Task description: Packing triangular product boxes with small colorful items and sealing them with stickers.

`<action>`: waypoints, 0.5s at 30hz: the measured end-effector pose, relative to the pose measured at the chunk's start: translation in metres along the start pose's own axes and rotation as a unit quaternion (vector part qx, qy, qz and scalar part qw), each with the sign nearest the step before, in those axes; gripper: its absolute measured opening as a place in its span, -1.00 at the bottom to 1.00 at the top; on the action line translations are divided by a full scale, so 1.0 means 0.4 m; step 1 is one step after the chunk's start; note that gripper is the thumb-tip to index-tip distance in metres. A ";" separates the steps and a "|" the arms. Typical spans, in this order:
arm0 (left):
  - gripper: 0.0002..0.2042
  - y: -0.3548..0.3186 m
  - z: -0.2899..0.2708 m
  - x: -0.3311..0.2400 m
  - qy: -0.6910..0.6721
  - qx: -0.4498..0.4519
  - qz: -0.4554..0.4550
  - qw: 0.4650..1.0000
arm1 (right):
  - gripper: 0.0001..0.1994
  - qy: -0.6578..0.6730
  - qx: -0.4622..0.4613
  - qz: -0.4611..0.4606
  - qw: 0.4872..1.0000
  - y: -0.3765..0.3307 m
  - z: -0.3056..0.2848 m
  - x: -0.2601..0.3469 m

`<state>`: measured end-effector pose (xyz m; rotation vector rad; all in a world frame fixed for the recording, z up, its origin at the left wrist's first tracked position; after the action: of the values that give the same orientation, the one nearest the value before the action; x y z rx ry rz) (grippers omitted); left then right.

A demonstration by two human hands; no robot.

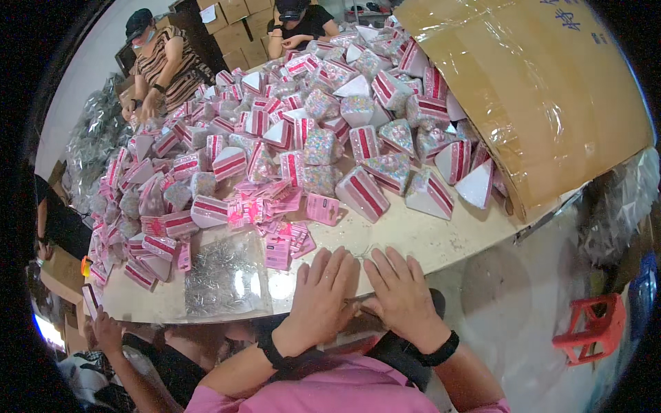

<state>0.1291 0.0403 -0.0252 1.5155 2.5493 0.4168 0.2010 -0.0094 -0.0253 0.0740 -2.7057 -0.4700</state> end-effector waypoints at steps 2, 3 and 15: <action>-0.29 0.003 0.021 -0.009 0.043 0.018 0.014 0.999 | -0.36 -0.009 -0.014 -0.011 1.000 -0.025 0.007 -0.007; -0.28 0.002 0.026 -0.010 0.044 0.016 0.014 0.999 | -0.35 -0.013 -0.020 -0.017 1.000 -0.034 0.010 -0.013; -0.31 -0.032 0.033 0.019 0.057 0.051 -0.001 0.997 | -0.26 -0.031 -0.041 -0.012 0.999 -0.012 0.015 -0.012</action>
<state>0.1182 0.0434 -0.0415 1.5671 2.6975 0.3889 0.2031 -0.0116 -0.0341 0.0697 -2.7451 -0.6004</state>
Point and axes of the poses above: each hand's wrist, its own y-axis towards the middle knuckle, its own z-axis out of the palm, x = y × z, the point moved 10 cm from there along y, towards the middle knuckle, and after that the axes turned 13 degrees about y, right-handed, at the moved point
